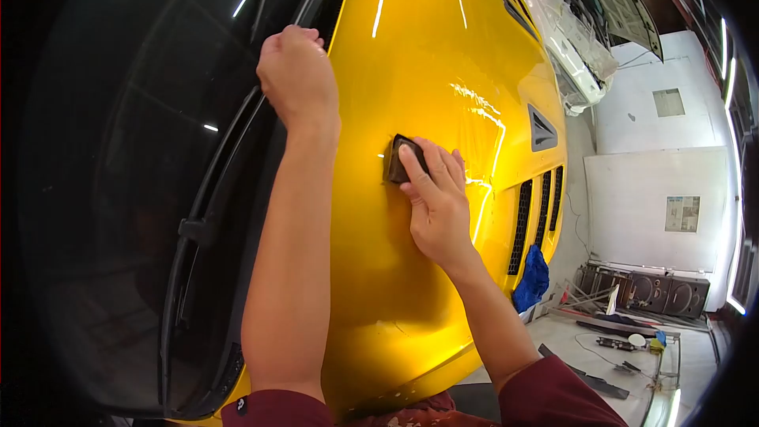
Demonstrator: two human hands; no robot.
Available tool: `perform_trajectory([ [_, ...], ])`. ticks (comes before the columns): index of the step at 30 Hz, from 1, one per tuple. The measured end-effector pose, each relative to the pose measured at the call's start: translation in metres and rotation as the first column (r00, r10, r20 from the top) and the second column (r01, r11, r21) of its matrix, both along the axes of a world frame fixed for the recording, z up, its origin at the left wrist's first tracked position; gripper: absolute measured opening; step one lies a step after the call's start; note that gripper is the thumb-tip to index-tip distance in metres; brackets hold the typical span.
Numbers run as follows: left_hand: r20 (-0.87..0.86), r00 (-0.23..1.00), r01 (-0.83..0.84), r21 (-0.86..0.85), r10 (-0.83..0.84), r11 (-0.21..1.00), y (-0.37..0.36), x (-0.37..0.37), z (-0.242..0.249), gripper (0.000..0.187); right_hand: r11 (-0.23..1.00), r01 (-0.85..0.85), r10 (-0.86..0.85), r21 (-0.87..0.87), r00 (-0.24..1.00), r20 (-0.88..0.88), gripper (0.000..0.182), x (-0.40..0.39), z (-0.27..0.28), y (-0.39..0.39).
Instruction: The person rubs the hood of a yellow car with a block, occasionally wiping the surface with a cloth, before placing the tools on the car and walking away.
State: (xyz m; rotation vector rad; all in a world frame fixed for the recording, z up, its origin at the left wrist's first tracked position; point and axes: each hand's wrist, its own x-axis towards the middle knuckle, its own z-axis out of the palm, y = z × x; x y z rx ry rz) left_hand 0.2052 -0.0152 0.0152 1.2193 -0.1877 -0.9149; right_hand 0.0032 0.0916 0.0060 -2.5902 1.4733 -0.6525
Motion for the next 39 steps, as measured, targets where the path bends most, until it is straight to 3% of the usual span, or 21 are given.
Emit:
perform_trajectory([
  [2, 0.013, 1.000, 0.024, -0.022, -0.024, 0.999, -0.005, 0.006, -0.008, 0.029, 1.000, -0.021, 0.021, 0.003, 1.000, 0.005, 0.045, -0.003, 0.001, -0.024],
  [4, -0.040, 0.998, 0.051, -0.004, -0.051, 0.999, 0.004, 0.000, 0.007, 0.030, 0.997, -0.037, 0.036, 0.066, 0.999, 0.014, 0.041, 0.001, -0.001, -0.115],
  [7, -0.105, 0.993, 0.056, -0.021, -0.058, 0.998, 0.006, -0.001, 0.013, 0.029, 0.988, -0.085, 0.097, -0.128, 0.990, 0.098, 0.041, 0.015, -0.003, -0.149],
  [8, -0.084, 0.995, 0.052, -0.020, -0.053, 0.998, 0.005, -0.001, 0.011, 0.028, 0.999, -0.042, 0.043, -0.016, 0.995, 0.087, 0.043, 0.006, -0.006, -0.119],
  [10, -0.088, 0.995, 0.047, -0.028, -0.050, 0.998, 0.004, -0.003, 0.011, 0.027, 0.997, -0.042, 0.046, -0.066, 0.997, 0.067, 0.046, 0.004, 0.000, -0.039],
  [12, -0.103, 0.994, 0.040, -0.034, -0.044, 0.999, 0.004, -0.001, 0.009, 0.026, 0.995, -0.067, 0.068, -0.072, 0.997, 0.019, 0.051, -0.004, 0.000, -0.016],
  [14, -0.121, 0.992, 0.034, -0.048, -0.040, 0.998, 0.004, -0.002, 0.010, 0.025, 0.987, -0.111, 0.114, -0.118, 0.993, 0.022, 0.053, -0.008, -0.012, -0.049],
  [15, -0.108, 0.993, 0.042, -0.034, -0.046, 0.999, 0.006, -0.002, 0.010, 0.025, 0.995, -0.098, 0.097, 0.028, 0.995, 0.028, 0.048, -0.007, -0.010, -0.093],
  [16, -0.095, 0.994, 0.048, -0.023, -0.050, 0.999, 0.006, -0.001, 0.011, 0.024, 0.997, -0.076, 0.067, 0.028, 0.970, 0.234, 0.042, 0.008, -0.003, -0.126],
  [18, -0.084, 0.995, 0.052, -0.007, -0.052, 0.999, 0.008, 0.000, 0.016, 0.024, 0.991, -0.074, 0.097, -0.109, 0.970, 0.223, 0.041, 0.009, -0.021, -0.142],
  [19, -0.091, 0.995, 0.049, -0.009, -0.050, 0.999, 0.008, -0.001, 0.018, 0.024, 0.981, -0.065, 0.104, -0.183, 0.971, 0.213, 0.041, 0.016, -0.015, -0.142],
  [20, -0.099, 0.994, 0.042, -0.011, -0.043, 0.999, 0.008, -0.001, 0.018, 0.024, 0.996, -0.056, 0.071, -0.071, 0.973, 0.221, 0.043, 0.008, -0.012, -0.102],
  [22, -0.087, 0.995, 0.039, -0.014, -0.040, 0.999, 0.006, 0.000, 0.013, 0.023, 0.986, -0.062, 0.070, -0.156, 0.996, 0.050, 0.046, 0.007, -0.001, -0.025],
  [25, -0.071, 0.997, 0.028, -0.010, -0.028, 1.000, 0.005, -0.001, 0.011, 0.023, 0.968, -0.137, 0.152, -0.209, 0.987, 0.059, 0.048, 0.002, -0.006, -0.044],
  [26, -0.062, 0.997, 0.037, 0.001, -0.036, 0.999, 0.007, -0.001, 0.012, 0.023, 0.994, -0.107, 0.104, 0.012, 0.982, 0.155, 0.045, 0.009, -0.002, -0.080],
  [27, -0.051, 0.998, 0.044, 0.014, -0.043, 0.999, 0.009, -0.001, 0.013, 0.023, 0.993, -0.105, 0.115, -0.053, 0.962, 0.246, 0.040, 0.016, -0.004, -0.119],
  [28, -0.038, 0.998, 0.049, 0.020, -0.048, 0.999, 0.008, 0.001, 0.014, 0.023, 0.942, -0.140, 0.191, -0.304, 0.970, 0.147, 0.037, 0.017, -0.016, -0.157],
  [31, -0.091, 0.995, 0.041, 0.011, -0.040, 0.999, 0.007, 0.002, 0.013, 0.022, 0.997, -0.065, 0.073, -0.039, 0.960, 0.269, 0.040, 0.016, -0.010, -0.113],
  [35, -0.044, 0.998, 0.035, 0.011, -0.034, 0.999, 0.006, 0.002, 0.008, 0.022, 0.998, -0.061, 0.062, -0.017, 0.996, 0.056, 0.051, -0.003, 0.000, 0.002],
  [38, -0.032, 0.999, 0.042, 0.023, -0.041, 0.999, 0.004, 0.001, 0.005, 0.022, 0.992, -0.091, 0.082, 0.085, 0.991, 0.109, 0.047, 0.001, -0.005, -0.093],
  [39, -0.031, 0.998, 0.050, 0.022, -0.050, 0.998, 0.004, 0.000, 0.006, 0.022, 0.997, -0.076, 0.074, 0.016, 0.989, 0.126, 0.045, 0.006, -0.010, -0.132],
])
